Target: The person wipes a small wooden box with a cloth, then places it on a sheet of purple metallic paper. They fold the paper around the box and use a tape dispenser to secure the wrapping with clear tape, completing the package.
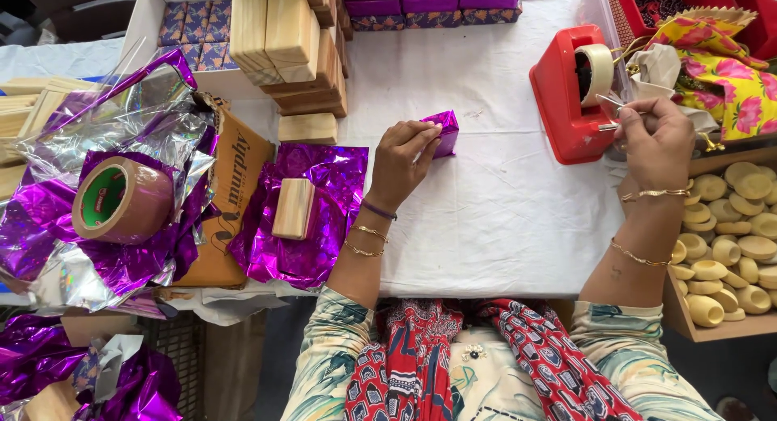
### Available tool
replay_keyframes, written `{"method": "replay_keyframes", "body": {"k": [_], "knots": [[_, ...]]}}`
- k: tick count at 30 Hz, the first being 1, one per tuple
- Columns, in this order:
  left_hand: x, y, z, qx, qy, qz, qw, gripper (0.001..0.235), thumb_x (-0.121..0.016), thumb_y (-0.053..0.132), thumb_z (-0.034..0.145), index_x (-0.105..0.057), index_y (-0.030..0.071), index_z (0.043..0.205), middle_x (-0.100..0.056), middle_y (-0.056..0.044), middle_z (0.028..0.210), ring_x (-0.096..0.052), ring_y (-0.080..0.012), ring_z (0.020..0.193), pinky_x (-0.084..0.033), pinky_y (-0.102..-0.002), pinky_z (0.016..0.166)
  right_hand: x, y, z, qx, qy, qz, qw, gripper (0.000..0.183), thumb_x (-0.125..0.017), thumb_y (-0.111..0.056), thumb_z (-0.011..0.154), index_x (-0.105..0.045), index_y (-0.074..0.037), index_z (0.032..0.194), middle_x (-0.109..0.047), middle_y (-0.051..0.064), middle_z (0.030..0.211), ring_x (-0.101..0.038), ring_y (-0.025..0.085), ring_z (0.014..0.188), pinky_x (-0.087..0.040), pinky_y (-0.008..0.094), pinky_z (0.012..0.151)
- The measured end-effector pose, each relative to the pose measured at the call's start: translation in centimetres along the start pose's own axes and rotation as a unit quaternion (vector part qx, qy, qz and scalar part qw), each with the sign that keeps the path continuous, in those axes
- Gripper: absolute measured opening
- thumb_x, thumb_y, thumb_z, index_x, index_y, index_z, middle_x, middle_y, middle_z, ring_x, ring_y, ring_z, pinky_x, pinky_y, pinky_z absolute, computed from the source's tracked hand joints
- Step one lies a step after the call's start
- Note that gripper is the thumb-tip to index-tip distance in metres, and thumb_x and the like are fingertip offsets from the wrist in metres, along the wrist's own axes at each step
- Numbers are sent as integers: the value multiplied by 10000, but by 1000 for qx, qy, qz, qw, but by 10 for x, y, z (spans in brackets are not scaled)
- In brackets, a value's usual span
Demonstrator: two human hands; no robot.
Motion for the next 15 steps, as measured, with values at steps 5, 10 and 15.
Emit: {"method": "replay_keyframes", "body": {"k": [5, 10, 15], "knots": [[-2, -2, 0, 7, -5, 1, 1000, 174, -743, 88, 943, -739, 68, 1116, -710, -46, 1055, -676, -229, 936, -531, -369, 885, 4, 28, 3, 23, -22, 50, 998, 53, -654, -33, 1118, -628, 13, 1122, -691, 14, 881, -633, 33, 769, -509, 203, 699], [-2, -2, 1, 8, -2, 5, 1000, 178, -751, 89, 937, -742, 72, 1114, -712, -46, 1051, -672, -232, 929, -530, -370, 886, 2, -10, -14, 57, 4, -28, 998, 340, -647, 31, 1056, -377, -6, 1260, -696, 68, 859, -669, 85, 773, -510, 220, 702], [-3, -3, 0, 6, -3, 12, 1000, 189, -756, 92, 933, -742, 74, 1121, -713, -40, 1057, -674, -220, 930, -531, -364, 890, 0, -15, -20, 33, -24, -41, 998, 361, -591, 77, 1033, -304, -39, 1218, -685, 89, 782, -687, 115, 800, -536, 245, 773]]}}
Point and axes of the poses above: each hand's wrist, its own z-axis towards the middle knuckle, its own x-axis out of the back of the hand, y = z × x, the point moved 6 cm from there along z, towards the middle knuckle
